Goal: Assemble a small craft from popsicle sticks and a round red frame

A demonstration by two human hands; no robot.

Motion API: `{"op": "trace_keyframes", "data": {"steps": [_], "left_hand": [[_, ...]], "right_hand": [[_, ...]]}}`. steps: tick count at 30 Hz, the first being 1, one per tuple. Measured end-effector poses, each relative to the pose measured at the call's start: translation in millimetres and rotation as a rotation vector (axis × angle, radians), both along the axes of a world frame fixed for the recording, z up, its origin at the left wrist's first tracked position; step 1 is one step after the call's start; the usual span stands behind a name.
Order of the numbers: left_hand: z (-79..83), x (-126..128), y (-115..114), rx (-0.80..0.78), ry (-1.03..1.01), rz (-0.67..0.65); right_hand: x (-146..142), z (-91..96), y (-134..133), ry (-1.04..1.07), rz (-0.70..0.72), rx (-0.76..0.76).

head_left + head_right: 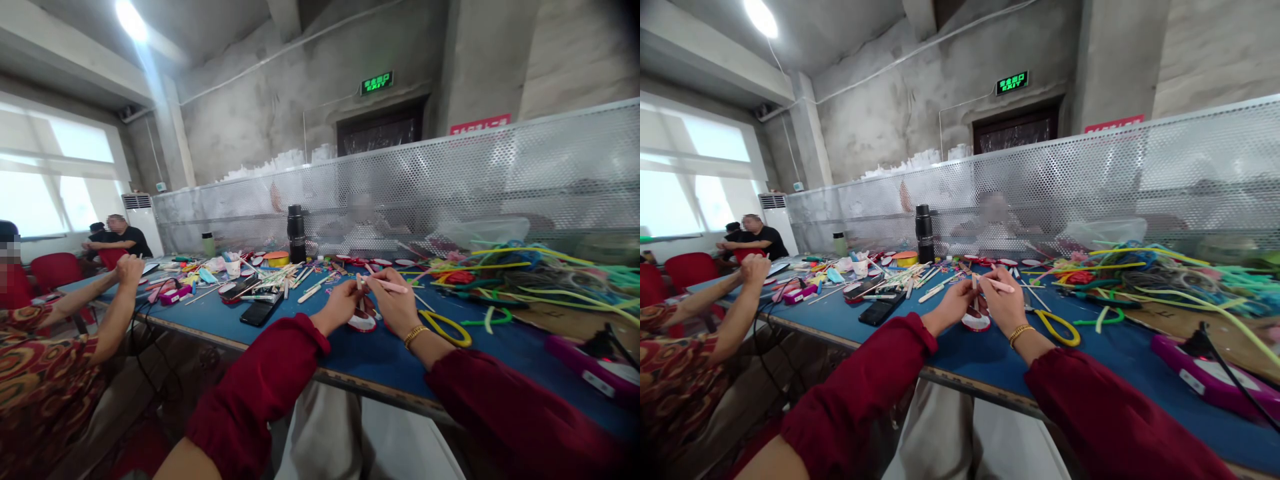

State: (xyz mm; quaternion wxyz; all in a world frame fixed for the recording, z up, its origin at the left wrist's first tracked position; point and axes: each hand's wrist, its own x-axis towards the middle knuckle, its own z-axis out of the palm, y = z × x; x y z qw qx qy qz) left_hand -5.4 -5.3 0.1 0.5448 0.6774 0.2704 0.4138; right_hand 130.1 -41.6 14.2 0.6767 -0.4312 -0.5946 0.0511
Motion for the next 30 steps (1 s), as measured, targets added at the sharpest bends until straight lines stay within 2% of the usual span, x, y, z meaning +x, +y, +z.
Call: {"op": "trace_keyframes", "data": {"steps": [30], "left_hand": [[2.3,-2.0,-1.6,-0.020,0.000,-0.004]], "right_hand": [[-4.2,2.8,-2.8,0.030,-0.038,0.030]]}}
